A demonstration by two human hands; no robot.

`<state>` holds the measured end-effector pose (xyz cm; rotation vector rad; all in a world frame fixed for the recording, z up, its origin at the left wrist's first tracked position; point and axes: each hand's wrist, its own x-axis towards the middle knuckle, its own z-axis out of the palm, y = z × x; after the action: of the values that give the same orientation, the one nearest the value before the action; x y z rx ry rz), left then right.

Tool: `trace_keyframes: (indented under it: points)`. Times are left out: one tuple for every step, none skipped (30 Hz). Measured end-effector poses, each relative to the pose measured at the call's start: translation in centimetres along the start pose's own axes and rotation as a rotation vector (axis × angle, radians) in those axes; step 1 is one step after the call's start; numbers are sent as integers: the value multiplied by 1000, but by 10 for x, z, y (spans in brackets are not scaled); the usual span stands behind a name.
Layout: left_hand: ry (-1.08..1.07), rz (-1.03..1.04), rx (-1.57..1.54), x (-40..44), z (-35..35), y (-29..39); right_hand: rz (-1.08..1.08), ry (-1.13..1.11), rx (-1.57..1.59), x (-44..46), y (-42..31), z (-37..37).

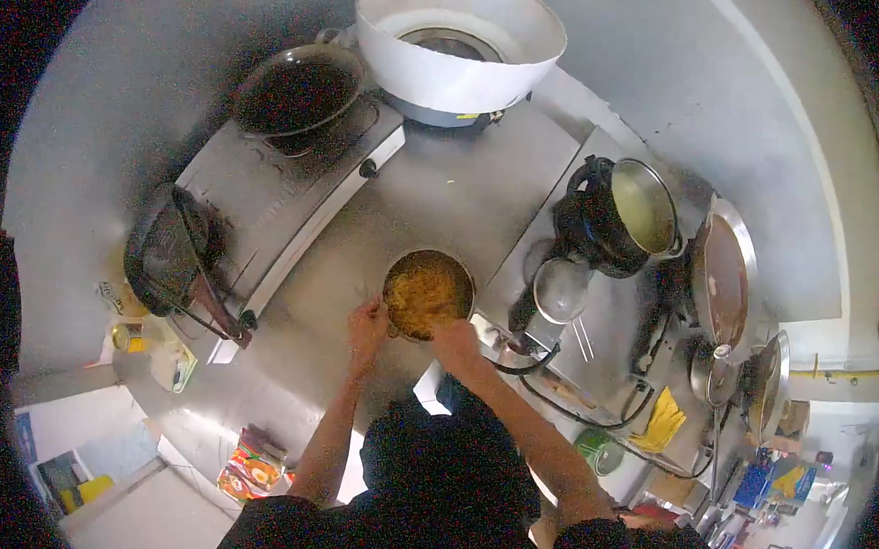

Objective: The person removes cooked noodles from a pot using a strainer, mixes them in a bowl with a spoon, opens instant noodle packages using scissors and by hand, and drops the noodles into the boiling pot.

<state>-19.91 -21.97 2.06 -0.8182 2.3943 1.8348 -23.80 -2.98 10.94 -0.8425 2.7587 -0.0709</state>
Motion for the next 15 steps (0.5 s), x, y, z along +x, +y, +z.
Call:
trace_keyframes:
  points:
    - [-7,42,62,2,3,-2,1,57,47,17,-5,8]
    - [16,82,89,-3,0,17,1,114,91,31,-7,5]
    - [48,125,117,-7,-7,35,43,174,104,43,-4,-2]
    - [48,122,118,-13,-12,39,87,224,126,48,-9,-16]
    - [48,118,119,-19,-17,43,136,259,154,43,-17,-19]
    - [30,89,76,-17,-17,44,94,248,135,41,-21,-14]
    - [20,71,25,-11,-14,48,44,247,107,44,-22,-9]
    - [53,139,89,-7,-10,39,-1,244,81,44,-25,-2]
    - [83,207,158,-2,-6,22,-76,111,-30,41,-28,6]
    - [115,275,228,2,-4,12,-177,115,-40,33,-25,6]
    - [95,212,153,-4,-10,26,-280,114,-45,19,-17,3]
    - [74,145,81,-13,-15,39,-382,111,-45,8,-10,-1]
    - [58,84,10,-17,-19,50,-196,-13,-150,5,-5,-8]
    - [41,52,-41,-17,-19,46,-151,33,-109,14,1,-5]
    - [17,20,-94,-17,-13,38,-98,78,-72,29,12,2]
